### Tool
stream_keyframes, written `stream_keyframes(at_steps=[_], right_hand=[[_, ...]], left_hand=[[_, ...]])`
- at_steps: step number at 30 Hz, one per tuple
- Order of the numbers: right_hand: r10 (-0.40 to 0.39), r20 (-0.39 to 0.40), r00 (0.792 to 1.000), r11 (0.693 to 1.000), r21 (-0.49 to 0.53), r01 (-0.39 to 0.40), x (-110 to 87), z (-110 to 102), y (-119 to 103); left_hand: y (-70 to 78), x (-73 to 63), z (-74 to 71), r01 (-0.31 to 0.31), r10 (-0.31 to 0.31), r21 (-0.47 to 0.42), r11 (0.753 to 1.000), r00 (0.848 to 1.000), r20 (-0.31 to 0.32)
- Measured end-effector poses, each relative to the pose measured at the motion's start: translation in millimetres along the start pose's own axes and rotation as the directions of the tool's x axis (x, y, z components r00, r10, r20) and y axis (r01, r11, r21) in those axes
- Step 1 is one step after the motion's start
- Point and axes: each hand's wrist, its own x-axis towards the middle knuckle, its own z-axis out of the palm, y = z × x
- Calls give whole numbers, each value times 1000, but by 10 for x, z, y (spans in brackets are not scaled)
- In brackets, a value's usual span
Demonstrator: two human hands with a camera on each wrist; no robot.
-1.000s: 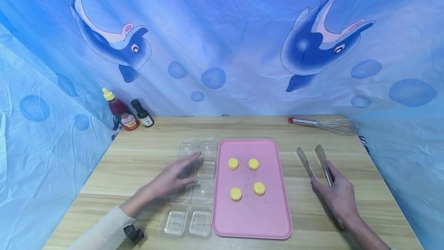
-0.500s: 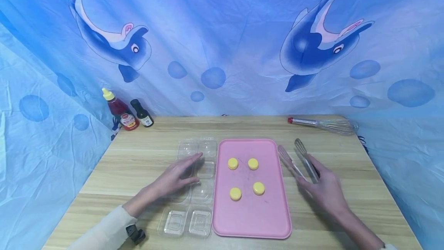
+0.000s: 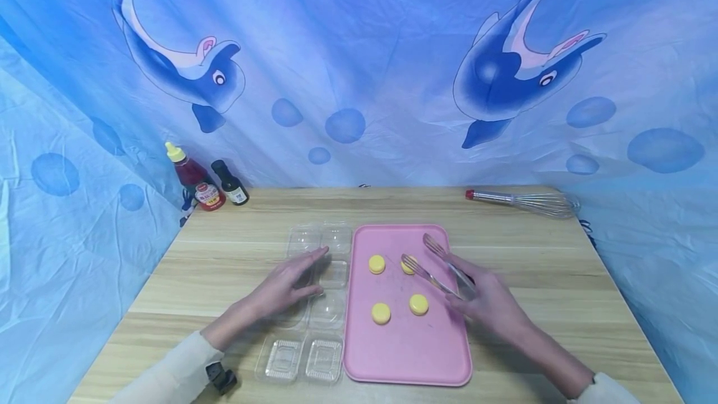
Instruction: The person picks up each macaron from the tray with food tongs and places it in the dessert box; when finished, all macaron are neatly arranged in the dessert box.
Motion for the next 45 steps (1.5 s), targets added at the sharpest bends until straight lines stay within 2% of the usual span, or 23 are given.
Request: stream_keyframes(at_steps=[3, 7, 17, 27, 39, 42, 45], right_hand=[[-32, 31, 999, 999, 15, 31, 12, 46, -1], [-37, 55, 998, 999, 22, 36, 21, 107, 10], [-46, 42, 998, 999, -5, 46, 33, 202, 67], [9, 53, 999, 1000, -10, -9, 70, 204, 79], [76, 79, 994, 996, 45, -80, 76, 179, 115], [82, 84, 993, 995, 51, -87, 80, 165, 123], [56, 79, 995, 997, 46, -60, 93, 156, 132]], left_hand=[[-2, 2, 5, -3, 3, 3, 1000, 1000, -4], [-6, 3, 16, -12, 12, 13, 1000, 1000, -8], [9, 10, 40, -29, 30, 44, 999, 999, -25], [19, 9, 44, -38, 39, 56, 998, 999, -34], [24, 13, 44, -28, 29, 46, 999, 999, -31], [34, 18, 39, -23, 24, 40, 999, 999, -32], [31, 22, 42, -23, 25, 42, 999, 999, -38]])
